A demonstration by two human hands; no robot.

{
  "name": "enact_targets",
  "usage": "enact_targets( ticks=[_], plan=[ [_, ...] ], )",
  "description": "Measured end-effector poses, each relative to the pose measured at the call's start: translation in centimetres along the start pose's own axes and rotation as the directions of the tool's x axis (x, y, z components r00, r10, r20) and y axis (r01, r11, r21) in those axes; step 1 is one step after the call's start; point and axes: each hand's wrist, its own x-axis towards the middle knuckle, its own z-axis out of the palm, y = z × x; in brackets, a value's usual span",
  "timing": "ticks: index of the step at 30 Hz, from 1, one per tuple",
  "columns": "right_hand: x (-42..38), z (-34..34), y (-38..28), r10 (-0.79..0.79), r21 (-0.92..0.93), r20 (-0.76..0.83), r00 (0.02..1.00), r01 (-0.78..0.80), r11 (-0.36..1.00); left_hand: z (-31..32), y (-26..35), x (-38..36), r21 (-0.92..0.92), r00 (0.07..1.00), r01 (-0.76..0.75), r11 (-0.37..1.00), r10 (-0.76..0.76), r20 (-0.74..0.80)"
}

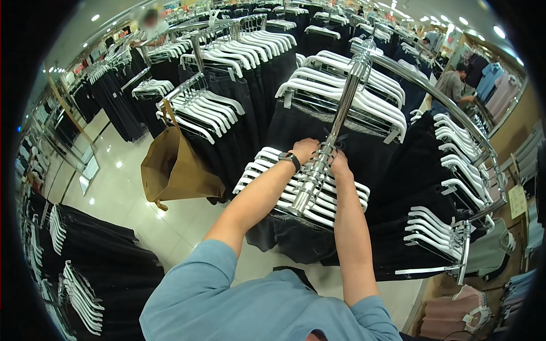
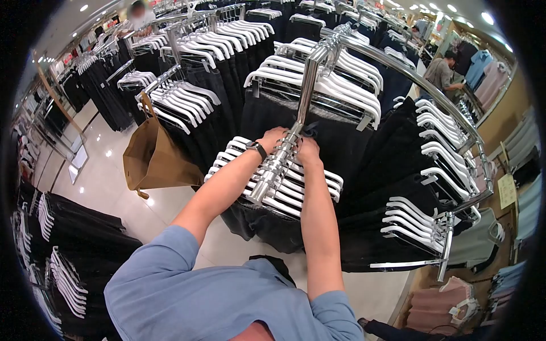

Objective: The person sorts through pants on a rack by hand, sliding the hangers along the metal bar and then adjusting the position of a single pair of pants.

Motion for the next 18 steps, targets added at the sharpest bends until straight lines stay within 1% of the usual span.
enact_targets(
  ticks=[2, 3, 4, 6, 7, 9, 12, 13, 14, 16, 17, 18],
  plan=[
    [-0.2, 0.1, -0.2, -0.025, -0.047, -0.03, 0.999, 0.024, 0.999, 0.9, -1.1, -0.4, -0.051, 0.991, -0.103, 0.993, 0.098, -0.09],
    [-0.3, 0.2, -0.2, 0.0, -0.006, -0.051, 0.999, -0.001, 1.0, 1.4, -1.6, -0.1, -0.064, 0.989, -0.13, 0.989, 0.125, -0.08],
    [-0.4, -0.5, -0.9, 0.052, 0.037, -0.027, 0.998, -0.051, 0.998, 1.0, -1.2, -0.6, -0.068, 0.976, -0.175, 0.982, 0.164, -0.142],
    [-0.8, -1.7, -2.1, 0.155, 0.117, 0.031, 0.987, -0.158, 0.98, 0.8, -1.0, -0.8, -0.045, 0.958, -0.231, 0.972, 0.219, -0.187],
    [-1.1, -1.7, -2.0, 0.112, 0.089, -0.024, 0.993, -0.109, 0.99, 0.9, -1.1, -0.7, -0.03, 0.949, -0.25, 0.968, 0.239, -0.204],
    [-1.4, -1.4, -1.9, 0.013, 0.024, -0.135, 0.991, -0.01, 1.0, 0.7, -0.8, -0.3, -0.057, 0.981, -0.165, 0.985, 0.157, -0.117],
    [-1.6, -0.7, -1.1, -0.077, 0.029, -0.281, 0.957, 0.089, 0.996, 1.1, -1.3, 0.8, -0.1, 0.997, -0.046, 0.994, 0.052, 0.05],
    [-1.5, -0.3, -0.6, -0.099, 0.069, -0.323, 0.941, 0.127, 0.989, 1.8, -1.6, 0.7, -0.12, 0.993, -0.107, 0.987, 0.099, -0.071],
    [-1.8, -1.4, -1.2, -0.059, 0.109, -0.245, 0.968, 0.088, 0.99, 1.1, -0.7, 0.4, -0.121, 0.997, -0.069, 0.99, 0.063, -0.052],
    [-2.3, -2.0, -2.0, -0.011, 0.179, -0.293, 0.956, 0.066, 0.982, -0.2, 0.7, 0.3, -0.116, 1.0, 0.003, 0.993, -0.004, -0.011],
    [-2.1, -1.9, -1.4, 0.003, 0.187, -0.248, 0.969, 0.045, 0.981, 0.3, 0.3, 0.7, -0.117, 0.999, -0.028, 0.993, 0.026, -0.022],
    [-2.0, -1.6, -1.1, 0.039, 0.242, -0.264, 0.964, 0.027, 0.97, 0.3, 0.4, 0.7, -0.125, 1.0, 0.011, 0.992, -0.01, 0.009]
  ],
)
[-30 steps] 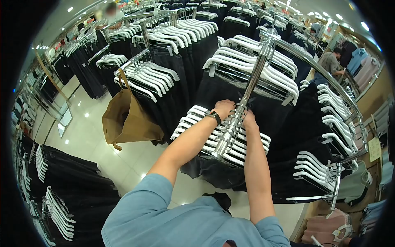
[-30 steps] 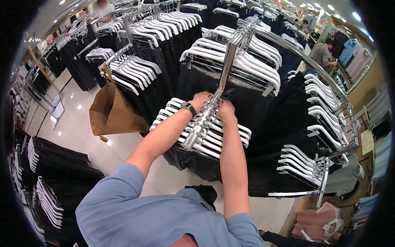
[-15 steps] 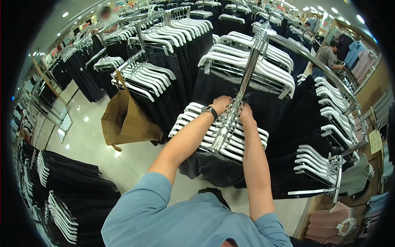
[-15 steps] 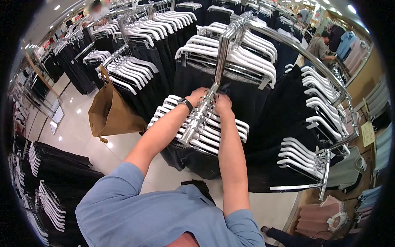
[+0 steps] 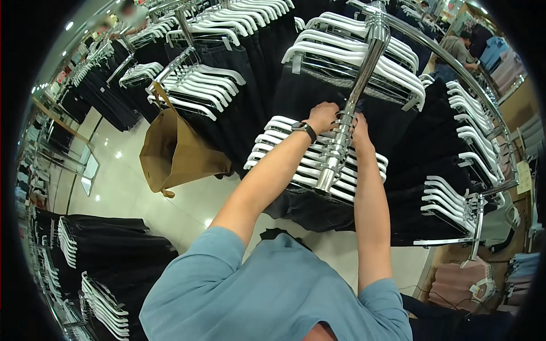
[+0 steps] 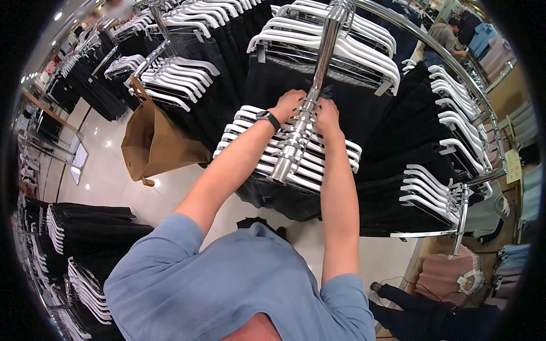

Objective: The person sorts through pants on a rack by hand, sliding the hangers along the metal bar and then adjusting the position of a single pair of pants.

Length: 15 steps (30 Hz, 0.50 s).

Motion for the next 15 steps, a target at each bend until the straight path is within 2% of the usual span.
enact_targets(
  ticks=[2, 3, 5, 6, 8, 12, 14, 15],
  plan=[
    [0.1, 0.7, 1.2, 0.062, 0.096, -0.049, 0.997, -0.057, 0.994, -1.2, 1.5, -0.1, -0.015, 0.996, 0.077, 0.997, -0.076, 0.049],
    [0.1, 0.9, 2.0, 0.045, 0.052, -0.041, 0.998, -0.043, 0.998, -1.6, 2.1, -0.2, -0.05, 0.994, 0.112, 0.992, -0.112, 0.006],
    [0.3, 1.4, 3.1, 0.208, 0.246, -0.013, 0.978, -0.198, 0.949, -1.7, 2.5, -0.1, -0.067, 0.993, 0.083, 0.994, -0.088, -0.076],
    [0.1, 1.5, 3.7, 0.229, 0.257, -0.005, 0.973, -0.22, 0.941, -1.7, 2.7, -0.3, -0.075, 0.99, 0.069, 0.995, -0.078, -0.115],
    [-0.3, 1.3, 4.0, 0.272, 0.277, 0.011, 0.962, -0.264, 0.924, -1.5, 2.6, 0.0, -0.093, 0.992, 0.076, 0.993, -0.085, -0.091],
    [-0.6, 1.4, 5.7, 0.17, 0.182, -0.074, 0.983, -0.154, 0.971, -0.6, 2.1, 0.6, -0.098, 0.998, 0.022, 0.995, -0.028, -0.064],
    [-1.4, -0.2, 3.2, -0.06, -0.181, -0.059, 0.996, 0.049, 0.982, -0.1, 1.8, 0.9, -0.078, 0.998, -0.006, 0.997, 0.002, -0.055],
    [-1.1, -0.1, 4.3, -0.064, -0.223, -0.021, 0.998, 0.057, 0.973, 0.2, 1.8, 1.1, -0.074, 0.998, -0.007, 0.997, 0.003, -0.055]
  ],
)
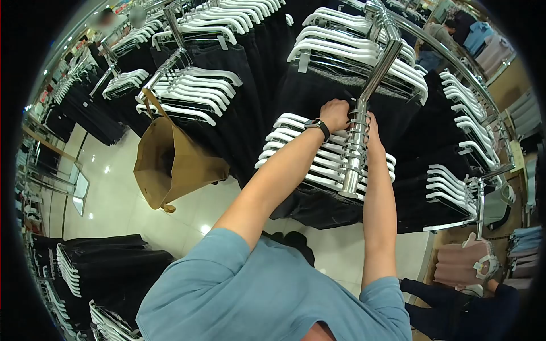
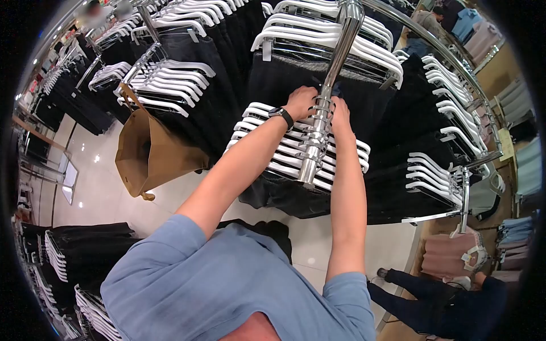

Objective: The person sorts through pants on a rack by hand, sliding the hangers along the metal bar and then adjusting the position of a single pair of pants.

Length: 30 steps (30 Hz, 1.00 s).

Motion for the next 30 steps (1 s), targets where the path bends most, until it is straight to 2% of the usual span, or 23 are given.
enact_targets(
  ticks=[3, 4, 6, 9, 12, 15, 16, 19, 20, 23, 24, 27, 28, 30],
  plan=[
    [-0.1, -0.4, 0.1, -0.012, 0.091, -0.017, 1.0, 0.014, 0.996, 0.0, 0.1, 0.0, 0.014, 1.0, -0.004, 1.0, 0.004, 0.008],
    [-0.1, -0.5, 0.3, 0.081, 0.19, 0.022, 0.996, -0.084, 0.978, -0.2, 0.3, 0.1, 0.01, 1.0, -0.003, 1.0, 0.003, 0.006],
    [-0.5, 0.2, 1.6, 0.145, 0.255, 0.036, 0.989, -0.15, 0.955, -0.5, 1.0, 0.1, -0.005, 1.0, 0.014, 1.0, -0.014, -0.024],
    [-0.9, 0.2, 2.2, 0.079, 0.288, -0.032, 0.996, -0.067, 0.955, -0.4, 1.1, 0.1, 0.012, 0.996, 0.071, 0.997, -0.071, 0.055],
    [-1.5, -3.4, -2.9, -0.044, -0.021, -0.05, 0.998, 0.043, 0.999, 0.6, 1.0, 0.6, -0.038, 0.997, 0.048, 0.998, -0.046, 0.057],
    [-1.9, -4.2, -5.1, -0.114, -0.205, -0.172, 0.978, 0.078, 0.976, 1.1, 0.5, 0.7, -0.08, 0.997, -0.014, 0.997, 0.021, 0.08],
    [-1.4, -5.3, -7.8, -0.035, -0.225, -0.155, 0.987, 0.0, 0.974, 1.8, 0.1, 0.8, -0.062, 0.998, -0.041, 0.997, 0.044, 0.039],
    [-0.4, -7.0, -12.3, 0.294, -0.036, -0.108, 0.95, -0.299, 0.954, -0.6, 1.5, 0.0, -0.067, 0.999, -0.04, 0.997, 0.041, 0.021],
    [-0.2, -6.4, -10.6, 0.13, -0.11, -0.216, 0.968, -0.156, 0.982, -0.6, 1.2, 0.3, -0.062, 0.993, -0.11, 0.992, 0.112, 0.036],
    [0.2, -6.1, -9.2, 0.13, 0.013, -0.404, 0.905, -0.137, 0.991, -3.1, 2.8, 1.6, -0.376, 0.978, 0.118, 0.919, -0.041, 0.205],
    [0.2, -6.2, -10.0, 0.176, 0.206, -0.463, 0.869, -0.088, 0.975, -5.0, 3.8, 0.9, -0.575, 0.974, 0.167, 0.801, -0.043, 0.222],
    [0.2, -6.6, -11.0, 0.269, 0.569, -0.396, 0.878, 0.004, 0.822, -4.3, 3.3, 1.3, -0.554, 0.992, -0.079, 0.829, 0.119, 0.036],
    [0.4, -6.4, -11.1, 0.162, 0.48, -0.454, 0.876, 0.087, 0.873, -4.1, 3.4, 1.3, -0.641, 0.994, -0.106, 0.76, 0.096, -0.05],
    [0.3, -6.5, -11.5, 0.177, 0.519, -0.421, 0.89, 0.077, 0.851, -4.2, 3.1, 1.5, -0.836, 0.997, 0.077, 0.544, -0.059, 0.053]
  ],
)
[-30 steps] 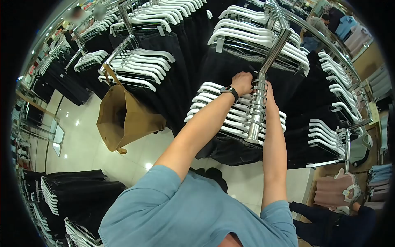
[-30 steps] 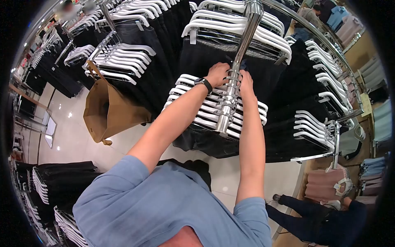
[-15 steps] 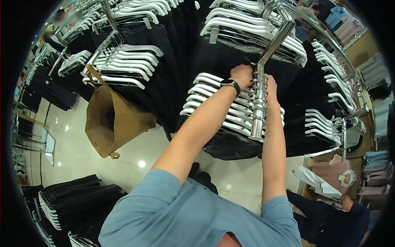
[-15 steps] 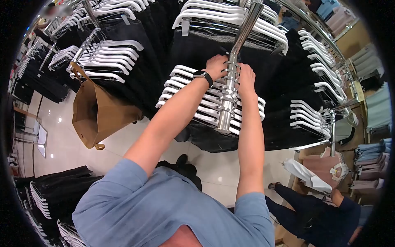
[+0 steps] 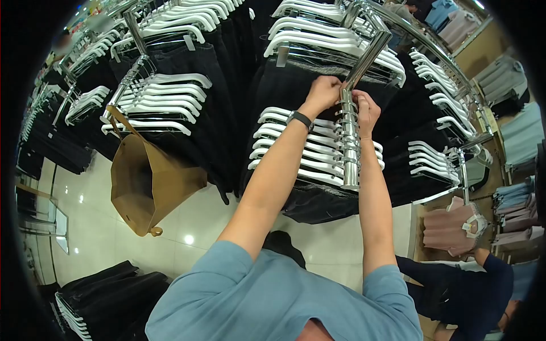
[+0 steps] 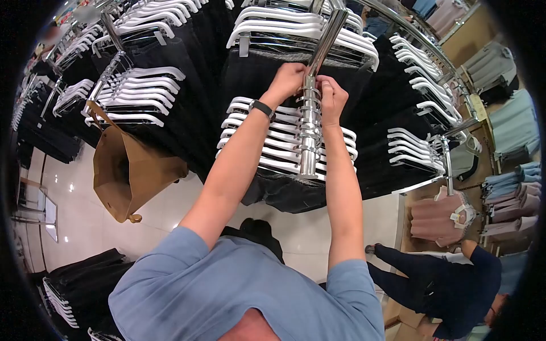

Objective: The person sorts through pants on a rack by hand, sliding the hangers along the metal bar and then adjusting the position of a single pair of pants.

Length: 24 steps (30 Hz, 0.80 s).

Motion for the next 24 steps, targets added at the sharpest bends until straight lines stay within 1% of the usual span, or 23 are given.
enact_targets(
  ticks=[1, 2, 5, 6, 7, 9, 12, 14, 17, 18, 20, 22, 24],
  plan=[
    [0.0, 0.0, -0.3, 0.013, 0.022, 0.008, 1.0, -0.014, 1.0, -0.3, 0.4, 0.0, -0.141, 0.996, 0.087, 0.986, -0.09, -0.016],
    [0.1, -0.1, -0.9, 0.038, 0.029, 0.029, 0.999, -0.039, 0.999, -0.4, 0.5, 0.0, -0.258, 0.997, 0.058, 0.964, -0.068, -0.031],
    [0.2, -0.2, -0.8, 0.043, 0.045, 0.064, 0.997, -0.046, 0.998, 0.2, 2.3, -1.6, -0.412, 0.994, -0.032, 0.911, -0.013, -0.105],
    [0.4, -0.2, -0.9, 0.026, 0.045, 0.072, 0.997, -0.029, 0.999, 0.5, 0.8, -0.8, -0.113, 0.977, -0.176, 0.978, 0.16, -0.139],
    [0.5, -0.2, -1.0, 0.011, 0.045, 0.081, 0.997, -0.015, 0.999, 1.1, 1.4, -1.2, 0.013, 0.942, -0.278, 0.961, 0.275, -0.191],
    [0.3, -0.1, -1.0, 0.005, 0.039, 0.089, 0.996, -0.008, 0.999, 1.6, 2.4, -2.1, -0.021, 0.964, -0.191, 0.981, 0.184, -0.19],
    [0.4, -0.1, -1.1, 0.012, 0.02, 0.088, 0.996, -0.014, 1.0, 1.3, 3.0, -2.2, -0.048, 0.99, -0.109, 0.993, 0.105, -0.091],
    [0.6, 0.1, -1.2, 0.018, 0.004, 0.092, 0.996, -0.018, 1.0, 1.3, 2.3, -1.8, -0.043, 0.98, -0.169, 0.985, 0.164, -0.114],
    [1.0, 0.5, -0.7, -0.081, 0.013, 0.088, 0.993, 0.08, 0.997, 1.2, 1.9, -1.7, -0.029, 0.972, -0.207, 0.978, 0.202, -0.124],
    [0.7, 0.5, -0.7, -0.074, 0.021, 0.077, 0.994, 0.072, 0.997, 1.2, 2.0, -1.8, -0.028, 0.97, -0.214, 0.977, 0.208, -0.126],
    [0.7, 0.7, -0.8, -0.069, 0.037, 0.061, 0.996, 0.066, 0.997, 1.4, 1.8, -1.8, -0.052, 0.973, -0.198, 0.979, 0.19, -0.13],
    [0.8, 0.5, -0.9, -0.067, 0.015, 0.075, 0.995, 0.066, 0.998, 1.5, 1.8, -1.6, -0.077, 0.971, -0.204, 0.976, 0.191, -0.142],
    [0.7, 0.4, -0.7, -0.053, 0.001, 0.081, 0.995, 0.053, 0.999, 1.4, 1.8, -1.6, -0.107, 0.979, -0.179, 0.978, 0.167, -0.116]
  ],
)
